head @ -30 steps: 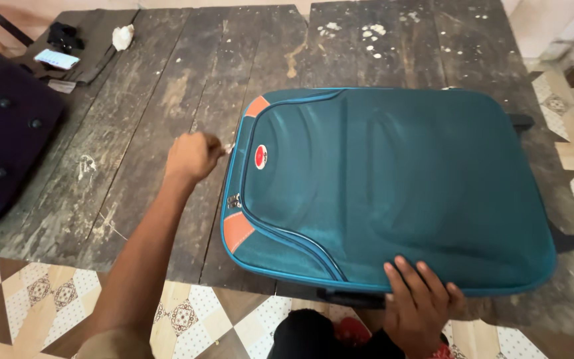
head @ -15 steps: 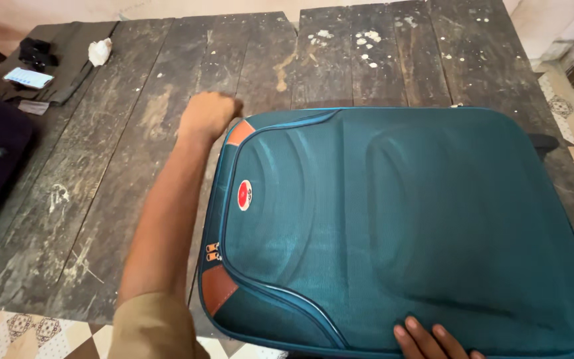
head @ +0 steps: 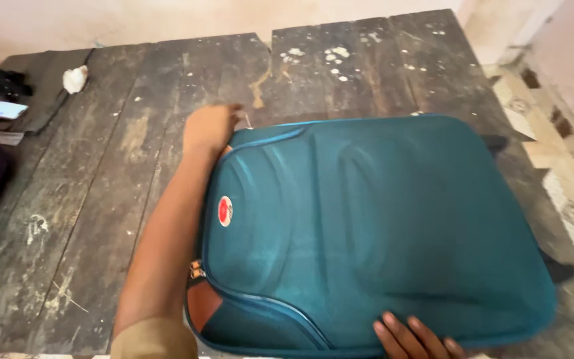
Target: The person unzips a teal suitcase on a wooden table, removes a plaid shirt, spreads it across their lap while seated, and buttons several buttons before beginning to fold it.
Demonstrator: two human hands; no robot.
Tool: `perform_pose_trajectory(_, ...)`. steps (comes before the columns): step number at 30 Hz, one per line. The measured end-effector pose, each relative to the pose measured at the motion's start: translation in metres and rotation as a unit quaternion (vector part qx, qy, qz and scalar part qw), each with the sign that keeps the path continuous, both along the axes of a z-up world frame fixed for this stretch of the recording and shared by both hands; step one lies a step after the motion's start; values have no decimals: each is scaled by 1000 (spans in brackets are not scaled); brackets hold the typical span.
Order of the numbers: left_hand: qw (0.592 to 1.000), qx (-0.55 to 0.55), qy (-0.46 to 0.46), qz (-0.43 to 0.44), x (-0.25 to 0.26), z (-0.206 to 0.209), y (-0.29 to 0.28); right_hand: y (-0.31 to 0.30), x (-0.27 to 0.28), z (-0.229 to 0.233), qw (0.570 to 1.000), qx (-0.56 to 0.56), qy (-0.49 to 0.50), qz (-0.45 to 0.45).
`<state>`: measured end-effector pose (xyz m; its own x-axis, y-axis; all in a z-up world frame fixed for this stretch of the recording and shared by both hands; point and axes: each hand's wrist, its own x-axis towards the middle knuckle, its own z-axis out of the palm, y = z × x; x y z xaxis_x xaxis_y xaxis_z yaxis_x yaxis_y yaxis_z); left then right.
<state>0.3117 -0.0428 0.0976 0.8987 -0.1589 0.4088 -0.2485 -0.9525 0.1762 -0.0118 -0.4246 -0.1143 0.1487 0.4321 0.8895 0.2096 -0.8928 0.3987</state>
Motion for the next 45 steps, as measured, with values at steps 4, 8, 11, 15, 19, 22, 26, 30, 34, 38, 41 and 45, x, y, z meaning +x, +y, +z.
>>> perform_pose_trajectory(4, 967, -235, 84, 53, -51, -43, 14, 25, -24, 64, 990, 113, 48, 70)
perform_pose_trajectory(8, 893, -435, 103, -48, -135, -74, 28, 20, -67, 117, 936, 146, 311, 78)
perform_pose_trajectory(11, 830, -537, 134, -61, -210, -82, 26, -11, -74, 144, 931, 218, 282, 76)
perform_pose_trajectory(15, 705, -692, 130, -86, -289, -99, 7, -75, -45, 147, 929, 306, 187, -89)
perform_pose_trajectory(19, 584, -803, 74, -96, -309, -115, -14, -136, 0, 121, 785, 511, 319, 148)
perform_pose_trajectory(22, 552, -828, 70, -73, -307, -124, -16, -157, 14, 92, 681, 618, 333, 209)
perform_pose_trajectory(26, 555, -829, 45, -55, -320, -129, -32, -176, 8, 70, 689, 632, 295, 199)
perform_pose_trajectory(30, 562, -822, 55, -73, -347, -122, -42, -175, -20, 59, 677, 655, 240, 237)
perform_pose_trajectory(34, 640, -767, -1, -43, -357, -118, -48, -167, -52, 65, 710, 617, 276, 196)
perform_pose_trajectory(38, 744, -668, -21, 26, -380, -112, -61, -142, -71, 115, 785, 538, 287, 111)
perform_pose_trajectory(41, 756, -651, -39, 50, -383, -95, -62, -131, -85, 160, 715, 590, 327, 183)
perform_pose_trajectory(45, 789, -588, -164, -71, -371, -51, -56, -130, -54, 197, 610, 634, 315, 356)
